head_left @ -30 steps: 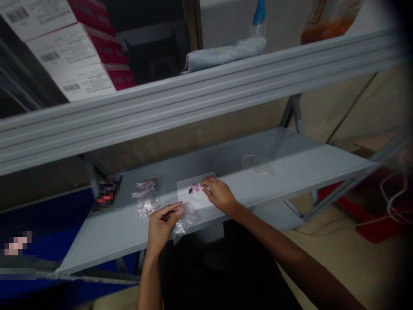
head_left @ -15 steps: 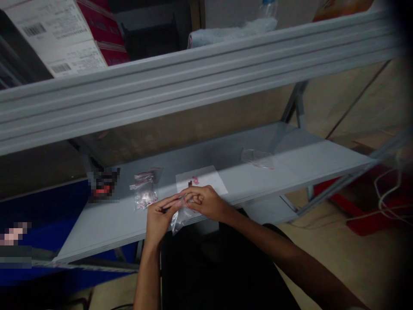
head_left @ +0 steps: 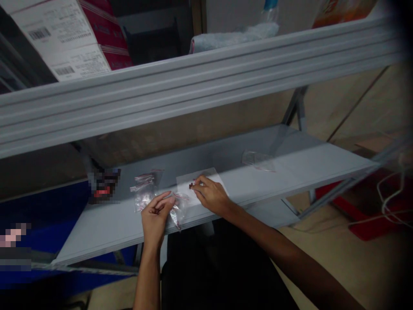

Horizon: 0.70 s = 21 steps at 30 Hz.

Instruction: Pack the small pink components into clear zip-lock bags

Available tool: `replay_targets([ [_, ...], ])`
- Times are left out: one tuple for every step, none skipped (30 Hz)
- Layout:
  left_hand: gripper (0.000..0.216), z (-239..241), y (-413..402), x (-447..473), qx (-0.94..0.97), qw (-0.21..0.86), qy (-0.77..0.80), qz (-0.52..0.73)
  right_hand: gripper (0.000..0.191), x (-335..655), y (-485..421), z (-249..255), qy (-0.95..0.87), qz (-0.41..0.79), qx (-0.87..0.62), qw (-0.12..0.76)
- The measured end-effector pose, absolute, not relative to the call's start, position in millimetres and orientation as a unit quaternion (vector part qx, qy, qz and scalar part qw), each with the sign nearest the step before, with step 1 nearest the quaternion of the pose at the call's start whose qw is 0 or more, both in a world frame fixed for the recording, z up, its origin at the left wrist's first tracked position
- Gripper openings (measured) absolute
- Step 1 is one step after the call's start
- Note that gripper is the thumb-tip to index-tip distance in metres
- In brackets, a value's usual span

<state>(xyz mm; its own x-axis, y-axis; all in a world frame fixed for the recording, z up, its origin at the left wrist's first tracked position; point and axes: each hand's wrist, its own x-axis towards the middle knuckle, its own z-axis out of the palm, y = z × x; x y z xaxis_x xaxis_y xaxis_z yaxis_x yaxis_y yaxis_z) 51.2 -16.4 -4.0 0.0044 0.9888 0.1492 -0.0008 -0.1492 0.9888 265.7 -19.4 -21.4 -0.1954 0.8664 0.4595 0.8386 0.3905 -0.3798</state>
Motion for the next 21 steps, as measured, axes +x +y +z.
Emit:
replay_targets([
  [0.041,-3.2,-17.1,51.4,0.543,0.462,0.46,0.529,0.026,265.2,-19.7,-20.6,-0.775,0.021,-0.552,0.307],
  [0.041,-2.2,-17.8,51.5,0.548,0.462,0.461,0.523,0.026,264.8,-20.0,-19.7,-0.776,0.021,-0.553,0.303],
  [0.041,-1.1,-18.4,51.7,0.551,0.462,0.462,0.519,0.026,264.5,-20.1,-18.6,-0.776,0.022,-0.554,0.301],
  [0.041,0.0,-19.0,51.9,0.554,0.464,0.463,0.513,0.025,264.2,-20.1,-17.7,-0.774,0.025,-0.556,0.301],
  [0.042,1.0,-19.5,51.9,0.556,0.467,0.465,0.507,0.025,264.0,-19.9,-17.1,-0.773,0.028,-0.558,0.301],
  [0.042,1.8,-19.9,51.8,0.558,0.471,0.467,0.499,0.025,263.7,-19.5,-16.9,-0.772,0.032,-0.56,0.3],
  [0.043,2.3,-20.2,51.6,0.561,0.476,0.467,0.49,0.024,263.5,-18.8,-17.0,-0.771,0.036,-0.561,0.3],
  [0.043,2.6,-20.3,51.3,0.564,0.48,0.468,0.482,0.023,263.3,-17.9,-17.4,-0.77,0.039,-0.562,0.3],
  [0.044,2.5,-20.2,50.9,0.568,0.483,0.467,0.475,0.022,263.3,-16.8,-18.1,-0.769,0.041,-0.563,0.3],
  [0.044,2.2,-20.1,50.5,0.573,0.484,0.466,0.47,0.02,263.6,-15.7,-18.6,-0.768,0.043,-0.564,0.301],
  [0.045,1.7,-19.9,50.2,0.577,0.484,0.465,0.466,0.019,264.0,-14.7,-18.9,-0.765,0.046,-0.565,0.304],
  [0.045,1.2,-19.6,50.0,0.582,0.483,0.463,0.462,0.018,264.7,-14.1,-18.6,-0.763,0.052,-0.564,0.312],
  [0.044,0.8,-19.4,49.9,0.585,0.484,0.462,0.459,0.016,265.5,-13.9,-17.8,-0.761,0.061,-0.557,0.326],
  [0.044,0.5,-19.2,50.0,0.588,0.484,0.461,0.456,0.013,266.2,-14.4,-16.3,-0.761,0.076,-0.543,0.346],
  [0.044,0.4,-19.2,50.4,0.591,0.484,0.46,0.453,0.011,266.6,-15.5,-14.4,-0.762,0.097,-0.521,0.372],
  [0.045,0.6,-19.3,50.9,0.593,0.484,0.46,0.45,0.009,266.4,-17.2,-12.2,-0.763,0.122,-0.494,0.4],
  [0.045,1.0,-19.5,51.6,0.596,0.484,0.46,0.446,0.008,265.5,-19.3,-9.9,-0.763,0.149,-0.463,0.426],
  [0.045,1.5,-19.8,52.3,0.6,0.484,0.459,0.441,0.007,264.0,-21.5,-8.0,-0.763,0.174,-0.433,0.448],
  [0.045,2.1,-20.1,52.9,0.606,0.484,0.459,0.434,0.007,262.0,-23.4,-6.6,-0.762,0.195,-0.407,0.464],
  [0.045,2.6,-20.4,53.4,0.611,0.484,0.458,0.428,0.008,259.8,-24.6,-5.7,-0.761,0.213,-0.389,0.473],
  [0.044,2.9,-20.6,53.7,0.615,0.484,0.457,0.423,0.009,258.2,-25.0,-5.4,-0.759,0.227,-0.378,0.479],
])
